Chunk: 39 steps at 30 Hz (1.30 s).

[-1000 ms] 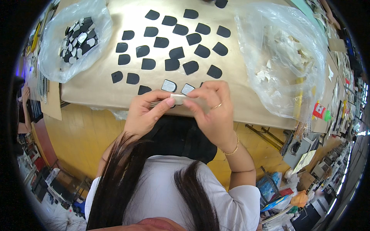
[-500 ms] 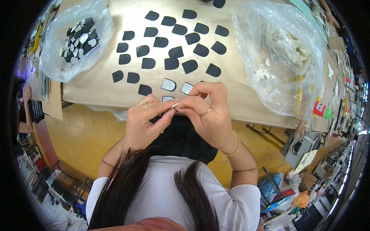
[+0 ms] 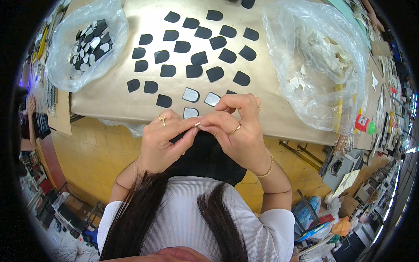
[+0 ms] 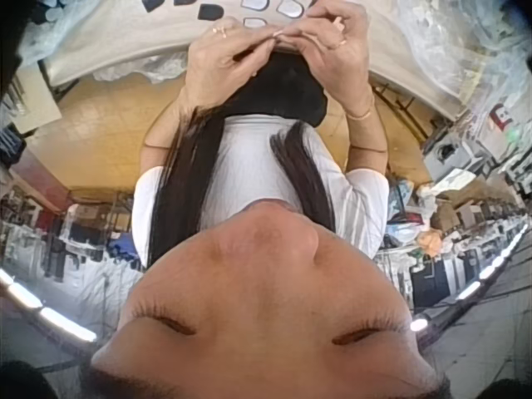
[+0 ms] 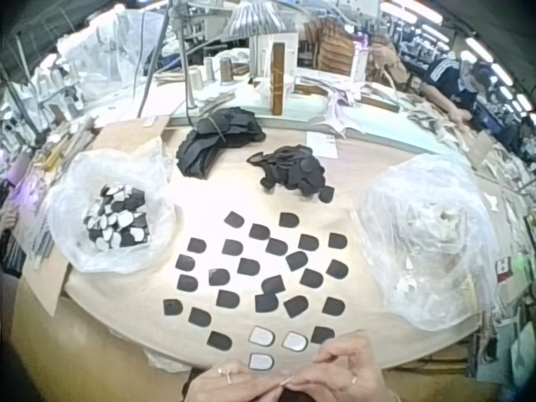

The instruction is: The person repeatedly picks up small black and white D-shaped pieces from a table and joins them together by hand. The person arranges the joined pieces on the table and continues the process with additional pieces from nearby piles.

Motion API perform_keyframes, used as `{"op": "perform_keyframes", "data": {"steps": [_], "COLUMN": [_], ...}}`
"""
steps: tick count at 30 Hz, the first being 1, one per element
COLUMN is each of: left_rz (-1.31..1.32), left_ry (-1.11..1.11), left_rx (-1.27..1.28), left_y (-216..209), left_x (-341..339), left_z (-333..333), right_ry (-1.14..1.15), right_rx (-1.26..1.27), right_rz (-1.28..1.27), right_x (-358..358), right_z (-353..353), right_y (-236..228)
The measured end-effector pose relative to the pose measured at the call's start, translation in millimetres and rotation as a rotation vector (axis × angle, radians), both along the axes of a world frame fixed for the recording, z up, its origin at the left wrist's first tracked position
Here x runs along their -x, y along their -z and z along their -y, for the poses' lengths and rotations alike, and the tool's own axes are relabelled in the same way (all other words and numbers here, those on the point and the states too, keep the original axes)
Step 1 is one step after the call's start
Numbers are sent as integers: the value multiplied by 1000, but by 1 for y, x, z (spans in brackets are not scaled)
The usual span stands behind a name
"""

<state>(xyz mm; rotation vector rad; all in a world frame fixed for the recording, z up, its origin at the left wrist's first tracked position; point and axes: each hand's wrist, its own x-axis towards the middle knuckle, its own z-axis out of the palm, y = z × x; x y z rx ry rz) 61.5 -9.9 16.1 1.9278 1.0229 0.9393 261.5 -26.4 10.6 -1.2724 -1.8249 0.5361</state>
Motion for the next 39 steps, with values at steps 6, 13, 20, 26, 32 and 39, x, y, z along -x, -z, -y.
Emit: {"op": "perform_keyframes", "data": {"steps": [6, 13, 20, 26, 32, 39], "left_rz": [15, 363, 293, 507, 313, 391], "left_ry": [19, 32, 54, 111, 93, 27], "left_rx": [55, 799, 1192, 1122, 949, 1148], "left_y": [-1, -1, 0, -1, 1, 12], "left_x": [1, 4, 8, 5, 5, 5], "left_z": [0, 1, -9, -6, -4, -9], "right_ry": [-20, -32, -56, -25, -59, -195], "right_rx": [-5, -222, -320, -323, -251, 21], "right_rz": [44, 260, 247, 264, 312, 61], "right_x": [-2, -4, -8, -8, -9, -23], "right_z": [1, 4, 8, 8, 8, 27], "right_y": [1, 11, 15, 14, 11, 4]}}
